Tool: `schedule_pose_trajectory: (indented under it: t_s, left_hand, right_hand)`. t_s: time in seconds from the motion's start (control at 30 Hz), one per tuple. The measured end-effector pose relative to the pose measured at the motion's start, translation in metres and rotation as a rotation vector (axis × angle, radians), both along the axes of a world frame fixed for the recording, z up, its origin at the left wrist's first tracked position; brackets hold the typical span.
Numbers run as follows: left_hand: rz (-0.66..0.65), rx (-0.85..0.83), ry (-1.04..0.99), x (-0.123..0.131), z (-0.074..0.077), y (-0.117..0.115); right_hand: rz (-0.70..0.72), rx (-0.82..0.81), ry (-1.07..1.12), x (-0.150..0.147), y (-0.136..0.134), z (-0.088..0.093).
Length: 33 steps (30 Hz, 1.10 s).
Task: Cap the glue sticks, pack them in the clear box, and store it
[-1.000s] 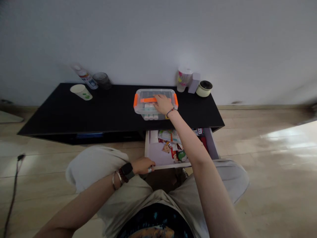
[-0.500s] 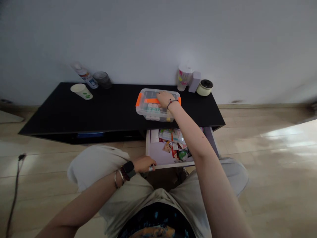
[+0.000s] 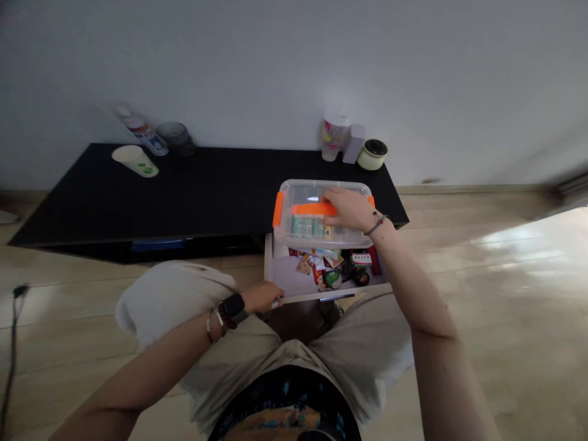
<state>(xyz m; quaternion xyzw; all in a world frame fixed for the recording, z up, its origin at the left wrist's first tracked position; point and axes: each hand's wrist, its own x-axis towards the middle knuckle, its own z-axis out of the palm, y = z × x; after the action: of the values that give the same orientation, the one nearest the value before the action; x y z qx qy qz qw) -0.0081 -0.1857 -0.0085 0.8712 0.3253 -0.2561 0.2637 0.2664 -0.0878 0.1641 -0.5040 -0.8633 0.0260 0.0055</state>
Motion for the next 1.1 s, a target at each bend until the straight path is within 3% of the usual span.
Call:
schedule_pose_trajectory:
  t_s: [0.17, 0.37, 0.8, 1.1]
  left_hand:
    - [-0.024, 0.010, -0.003, 0.003, 0.004, 0.000]
    - [-0.009, 0.009, 0.017, 0.004, 0.003, -0.001]
    - [0.003, -0.009, 0.011, 0.004, 0.003, 0.000]
    - [-0.026, 0.006, -0.004, 0.005, 0.010, 0.004]
  right_hand:
    - [-0.019, -0.112, -0.023, 0.010, -0.037, -0.019]
    - [-0.048, -0.243, -0.099, 0.012, -0.057, -0.064]
    - [0.058, -0.422, -0.263, -0.028, -0.044, -0.160]
    - [0.070, -0.480, -0.192, -0.053, -0.046, -0.202]
